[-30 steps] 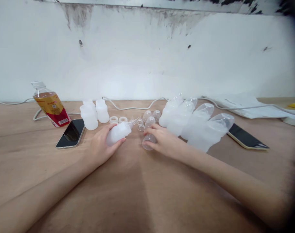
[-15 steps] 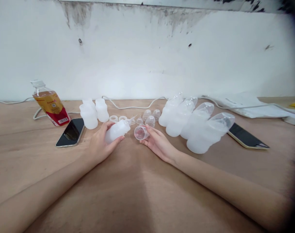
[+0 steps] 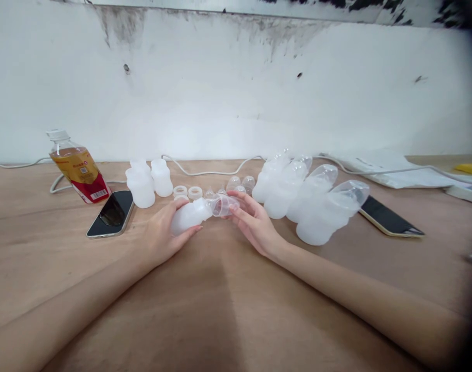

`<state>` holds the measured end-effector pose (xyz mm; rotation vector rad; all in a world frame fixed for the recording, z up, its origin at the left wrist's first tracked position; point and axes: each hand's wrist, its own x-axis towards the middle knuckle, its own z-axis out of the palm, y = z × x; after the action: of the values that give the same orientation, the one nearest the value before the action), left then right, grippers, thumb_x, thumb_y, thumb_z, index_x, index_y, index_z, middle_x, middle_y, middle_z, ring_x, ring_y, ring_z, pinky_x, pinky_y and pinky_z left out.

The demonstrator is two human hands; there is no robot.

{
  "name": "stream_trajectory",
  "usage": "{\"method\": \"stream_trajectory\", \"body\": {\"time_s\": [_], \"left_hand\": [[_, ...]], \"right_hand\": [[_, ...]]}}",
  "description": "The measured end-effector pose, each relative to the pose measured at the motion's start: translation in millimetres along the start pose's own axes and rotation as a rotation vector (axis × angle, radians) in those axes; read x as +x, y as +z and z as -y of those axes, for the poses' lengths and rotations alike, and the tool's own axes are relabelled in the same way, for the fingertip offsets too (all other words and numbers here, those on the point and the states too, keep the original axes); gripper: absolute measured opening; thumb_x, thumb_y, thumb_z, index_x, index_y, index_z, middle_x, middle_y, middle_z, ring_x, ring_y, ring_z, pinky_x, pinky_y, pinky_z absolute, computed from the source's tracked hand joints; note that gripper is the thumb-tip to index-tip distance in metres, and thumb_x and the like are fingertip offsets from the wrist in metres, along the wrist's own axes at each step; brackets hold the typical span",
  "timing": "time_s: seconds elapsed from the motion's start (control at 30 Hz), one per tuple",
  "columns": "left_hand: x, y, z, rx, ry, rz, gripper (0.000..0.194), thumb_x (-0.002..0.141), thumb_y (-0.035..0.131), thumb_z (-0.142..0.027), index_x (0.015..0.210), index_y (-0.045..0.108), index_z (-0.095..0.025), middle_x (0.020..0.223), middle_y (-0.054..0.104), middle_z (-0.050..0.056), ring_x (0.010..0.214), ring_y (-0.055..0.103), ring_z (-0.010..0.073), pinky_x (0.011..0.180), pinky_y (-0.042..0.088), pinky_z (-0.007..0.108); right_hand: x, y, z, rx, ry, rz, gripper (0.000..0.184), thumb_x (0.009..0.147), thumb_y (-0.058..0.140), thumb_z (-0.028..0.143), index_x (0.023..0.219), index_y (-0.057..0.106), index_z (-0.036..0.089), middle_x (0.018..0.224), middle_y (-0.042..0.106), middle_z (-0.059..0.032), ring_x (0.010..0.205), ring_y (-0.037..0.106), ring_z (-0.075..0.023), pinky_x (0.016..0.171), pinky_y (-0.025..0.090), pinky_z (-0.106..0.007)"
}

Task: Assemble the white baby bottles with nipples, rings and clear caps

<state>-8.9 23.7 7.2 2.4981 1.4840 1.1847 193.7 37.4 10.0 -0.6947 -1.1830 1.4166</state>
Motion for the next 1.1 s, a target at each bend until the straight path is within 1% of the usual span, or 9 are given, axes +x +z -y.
{"method": "stream_trajectory", "body": {"time_s": [0.1,0.2,0.27,0.4,0.5,0.67,0.8,1.0,1.1], "left_hand": [[-0.5,-0.6,0.4,-0.008,0.001,0.002,0.045,0.072,0.055,-0.046,0.107,0.044,-0.020,0.104,0.060,0.005,0.093,0.058,0.0214,0.078,0.047,0.034],[-1.6,-0.3,-0.3,-0.007,0.011,0.001,0.045,0.071,0.057,-0.045,0.107,0.044,-0.020,0.102,0.060,0.005,0.091,0.058,0.0216,0.076,0.048,0.035],[-2.3,0.2,-1.5,-0.001,0.039,0.001,0.044,0.072,0.057,-0.044,0.107,0.044,-0.020,0.102,0.060,0.006,0.090,0.058,0.0220,0.075,0.048,0.036],[-2.9,1.2,-3.8,-0.016,0.127,-0.004,0.045,0.072,0.058,-0.044,0.108,0.042,-0.024,0.098,0.061,0.005,0.086,0.059,0.0231,0.072,0.050,0.038],[-2.9,1.3,-4.9,-0.015,0.147,-0.020,0.045,0.071,0.058,-0.044,0.108,0.042,-0.025,0.096,0.061,0.005,0.085,0.060,0.0234,0.070,0.050,0.038],[-3.9,1.8,-5.7,0.022,0.158,-0.043,0.045,0.071,0.058,-0.045,0.108,0.043,-0.025,0.092,0.062,0.005,0.080,0.061,0.0227,0.067,0.051,0.037],[-5.3,3.9,-3.6,0.015,0.159,-0.032,0.046,0.071,0.058,-0.044,0.109,0.042,-0.023,0.094,0.062,0.007,0.083,0.060,0.0225,0.070,0.050,0.038],[-5.8,3.9,-1.2,0.019,0.207,-0.008,0.049,0.070,0.059,-0.046,0.109,0.043,-0.022,0.091,0.062,0.006,0.079,0.061,0.0205,0.067,0.050,0.033],[-5.6,1.5,-2.8,0.019,0.176,0.017,0.048,0.070,0.059,-0.047,0.108,0.044,-0.021,0.093,0.062,0.005,0.079,0.061,0.0212,0.069,0.050,0.033]], "right_hand": [[-0.8,0.7,1.6,-0.132,-0.087,0.016,0.030,0.070,0.064,0.022,0.097,0.052,0.023,0.105,0.055,-0.0019,0.093,0.054,-0.0132,0.083,0.045,-0.029],[-1.0,1.0,4.7,-0.221,-0.157,0.059,0.030,0.070,0.064,0.020,0.097,0.052,0.023,0.109,0.055,-0.0025,0.101,0.051,-0.0142,0.087,0.044,-0.029],[-1.7,1.6,7.4,-0.288,-0.180,0.103,0.031,0.069,0.064,0.020,0.098,0.053,0.023,0.109,0.054,-0.0032,0.102,0.051,-0.0153,0.085,0.046,-0.029],[-4.4,3.5,11.0,-0.386,-0.208,0.163,0.035,0.067,0.066,0.019,0.100,0.055,0.024,0.103,0.055,-0.0028,0.099,0.052,-0.0162,0.082,0.048,-0.030],[-5.4,4.0,12.1,-0.394,-0.188,0.164,0.036,0.067,0.066,0.019,0.101,0.054,0.024,0.104,0.056,-0.0029,0.099,0.053,-0.0162,0.082,0.048,-0.031],[-3.7,2.8,12.3,-0.361,-0.124,0.165,0.035,0.066,0.066,0.018,0.099,0.056,0.022,0.102,0.059,-0.0027,0.092,0.057,-0.0148,0.082,0.049,-0.031],[-2.5,1.5,11.7,-0.347,-0.091,0.157,0.036,0.064,0.068,0.018,0.098,0.057,0.021,0.100,0.061,-0.0023,0.092,0.058,-0.0157,0.083,0.049,-0.032],[-3.5,0.3,13.1,-0.401,-0.067,0.215,0.037,0.063,0.068,0.021,0.099,0.058,0.020,0.102,0.061,-0.0039,0.095,0.057,-0.0181,0.085,0.047,-0.036],[-4.0,0.8,13.5,-0.456,-0.090,0.210,0.037,0.064,0.068,0.024,0.099,0.057,0.020,0.103,0.061,-0.0042,0.095,0.057,-0.0188,0.086,0.047,-0.037]]}}
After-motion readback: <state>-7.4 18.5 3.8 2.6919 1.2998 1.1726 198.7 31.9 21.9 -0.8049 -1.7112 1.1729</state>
